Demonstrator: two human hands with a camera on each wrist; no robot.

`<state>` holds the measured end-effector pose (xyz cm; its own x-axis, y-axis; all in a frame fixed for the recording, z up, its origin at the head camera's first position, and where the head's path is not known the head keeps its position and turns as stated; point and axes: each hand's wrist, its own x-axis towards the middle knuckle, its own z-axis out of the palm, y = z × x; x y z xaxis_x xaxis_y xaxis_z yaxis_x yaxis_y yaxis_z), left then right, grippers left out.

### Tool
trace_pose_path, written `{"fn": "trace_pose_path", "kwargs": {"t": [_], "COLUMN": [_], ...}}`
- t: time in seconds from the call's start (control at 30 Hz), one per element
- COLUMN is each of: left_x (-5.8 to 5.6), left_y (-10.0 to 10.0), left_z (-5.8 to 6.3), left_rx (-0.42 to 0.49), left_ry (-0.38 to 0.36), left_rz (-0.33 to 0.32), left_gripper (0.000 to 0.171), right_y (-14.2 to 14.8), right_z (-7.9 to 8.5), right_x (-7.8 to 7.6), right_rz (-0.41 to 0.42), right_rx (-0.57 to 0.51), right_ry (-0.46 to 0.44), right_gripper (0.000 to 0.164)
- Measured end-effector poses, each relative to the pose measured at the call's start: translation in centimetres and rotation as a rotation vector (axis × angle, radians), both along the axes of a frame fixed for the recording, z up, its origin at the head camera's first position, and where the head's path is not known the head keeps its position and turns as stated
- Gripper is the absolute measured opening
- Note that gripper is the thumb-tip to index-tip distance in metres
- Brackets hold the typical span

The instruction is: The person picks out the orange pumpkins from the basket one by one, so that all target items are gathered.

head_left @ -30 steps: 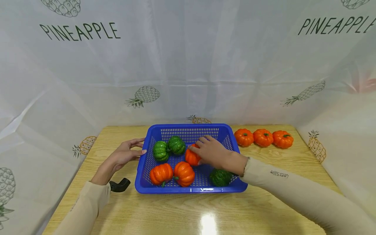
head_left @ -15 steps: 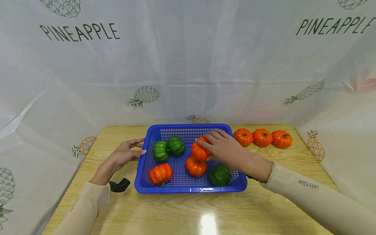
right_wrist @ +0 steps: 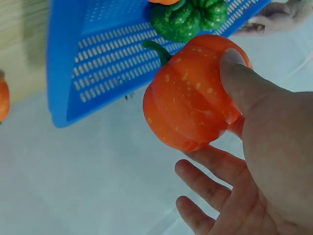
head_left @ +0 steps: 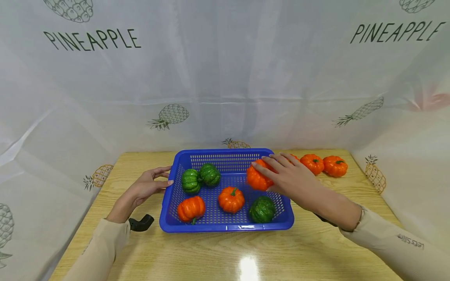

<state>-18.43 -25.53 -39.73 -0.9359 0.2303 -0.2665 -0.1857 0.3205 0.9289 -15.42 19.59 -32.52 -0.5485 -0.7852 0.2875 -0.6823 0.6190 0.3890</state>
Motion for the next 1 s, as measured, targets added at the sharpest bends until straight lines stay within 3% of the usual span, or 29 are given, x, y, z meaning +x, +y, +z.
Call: {"fn": "trace_pose_path", "kwargs": {"t": [0.27, 0.83, 0.93, 1.0], "left_x": [0.1, -0.1, -0.2, -0.2], "left_y": [-0.2, -0.2, -0.2, -0.1], "left_z": [-0.1, -0.2, -0.2, -0.2], "left_rx": [0.002, -0.001, 0.003, 0.006], "left_ry": [0.005, -0.002, -0.006, -0.008], "left_rz": [-0.005, -0.006, -0.004, -0.005], "left_gripper": [0.07, 0.071, 0.07, 0.07], "right_y": [2.7, 8.6, 9.4, 9.8], "right_z": [0.0, -1.2, -1.6, -2.0], "right_x": [0.5, 0.4, 0.3, 0.2], "right_rz": [0.028, -0.073, -0.077, -0.078], "right_rx": [-0.112, -0.204, -0.205, -0.205], "right_ry": [0.007, -0.063, -0.057, -0.048], "right_gripper": [0.089, 0.078, 0.064, 0.07]}}
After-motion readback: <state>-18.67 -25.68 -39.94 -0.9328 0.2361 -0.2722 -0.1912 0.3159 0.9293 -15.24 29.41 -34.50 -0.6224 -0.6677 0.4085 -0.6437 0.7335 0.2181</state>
